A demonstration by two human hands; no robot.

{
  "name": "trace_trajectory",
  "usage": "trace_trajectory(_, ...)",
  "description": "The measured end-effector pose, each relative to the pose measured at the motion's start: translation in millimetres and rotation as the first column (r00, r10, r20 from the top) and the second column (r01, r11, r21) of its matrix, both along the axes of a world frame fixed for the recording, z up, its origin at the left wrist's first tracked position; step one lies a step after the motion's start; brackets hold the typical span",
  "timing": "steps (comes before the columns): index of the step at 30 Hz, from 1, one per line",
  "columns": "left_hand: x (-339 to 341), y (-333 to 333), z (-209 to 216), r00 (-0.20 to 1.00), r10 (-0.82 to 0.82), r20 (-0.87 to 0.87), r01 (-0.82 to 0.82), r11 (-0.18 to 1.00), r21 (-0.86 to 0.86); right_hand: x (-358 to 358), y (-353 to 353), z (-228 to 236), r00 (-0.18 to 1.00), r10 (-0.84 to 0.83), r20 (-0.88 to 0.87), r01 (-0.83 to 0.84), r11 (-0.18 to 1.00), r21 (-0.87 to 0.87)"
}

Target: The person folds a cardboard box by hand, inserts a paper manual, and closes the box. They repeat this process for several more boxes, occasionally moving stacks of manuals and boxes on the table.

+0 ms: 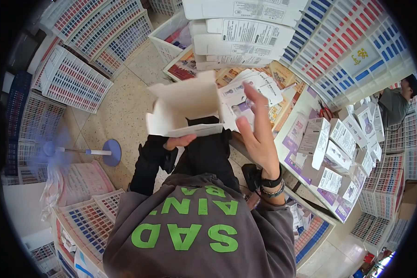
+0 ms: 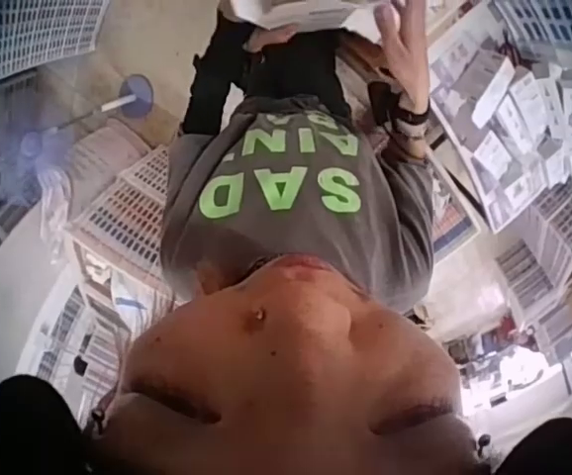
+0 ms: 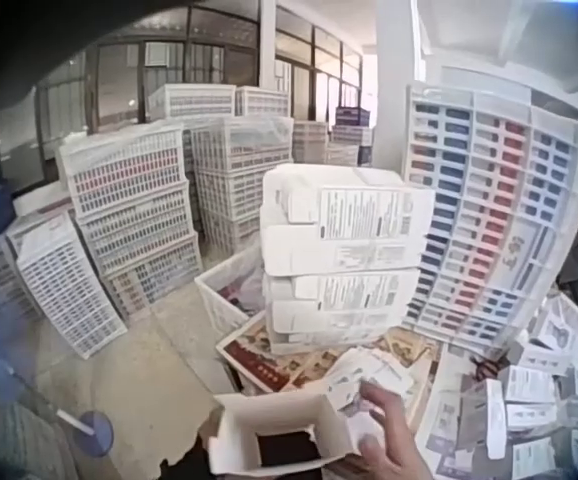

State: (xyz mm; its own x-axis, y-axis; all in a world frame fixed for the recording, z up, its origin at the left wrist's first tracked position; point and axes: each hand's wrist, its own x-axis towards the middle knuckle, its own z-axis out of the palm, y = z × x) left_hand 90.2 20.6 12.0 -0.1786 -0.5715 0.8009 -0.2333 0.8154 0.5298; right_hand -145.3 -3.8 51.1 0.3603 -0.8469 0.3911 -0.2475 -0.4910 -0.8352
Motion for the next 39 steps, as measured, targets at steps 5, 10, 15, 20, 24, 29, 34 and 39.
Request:
trace_trajectory(5, -16.5, 15.4, -27.9, 0.971, 0.213, -0.113, -0.198, 0.972, 0.127, 34.9, 20.0, 32.0, 0.757, 0.182, 0.628, -0.295, 0.952, 0.079)
trace_trajectory(10, -11.6, 15.2, -36.6, 0.988, 0.148, 0.039, -0.152, 0.981, 0.119, 36.2, 16.8, 25.1, 0.791, 0.144, 0.595, -0.293, 0.942, 0.161)
trace_trajectory(15, -14.6, 20.8, -14.9, 0.989, 0.121, 0.080, -0.124, 0.992, 0.028, 30.4, 9.0, 21.0, 0.809, 0.264, 0.525, -0.301, 0.954, -0.016)
trace_trajectory(20, -48.5, 27.7, -62.2, 0.869, -0.116, -0.481, 0.198, 0.972, 0.125, 33.7, -4.3, 23.5, 0.750, 0.502, 0.430, -0.303, 0.839, -0.451)
trace_trajectory(24, -68.6, 28.2, -87.1, 0.046, -0.368, -0.929, 0.713, 0.663, -0.228, 39.7, -10.2, 25.1, 0.600, 0.724, 0.340, -0.328, 0.610, -0.721)
trace_trajectory(29, -56.8, 42.4, -19.4, 0.606, -0.309, -0.733, 0.668, 0.698, 0.258, 22.2, -3.0, 23.9, 0.605, 0.667, 0.435, -0.403, 0.728, -0.555)
trace_trajectory(34, -58.2, 49.8, -18.0, 0.768, -0.244, -0.592, 0.492, 0.816, 0.303, 18.5, -7.4, 6.8, 0.488, 0.699, 0.522, -0.452, 0.715, -0.534)
trace_trajectory(39, -56.1, 29.0, -12.7, 0.963, -0.093, -0.251, 0.069, 0.992, -0.101, 15.7, 12.3, 8.3, 0.598, 0.527, 0.604, -0.446, 0.845, -0.295)
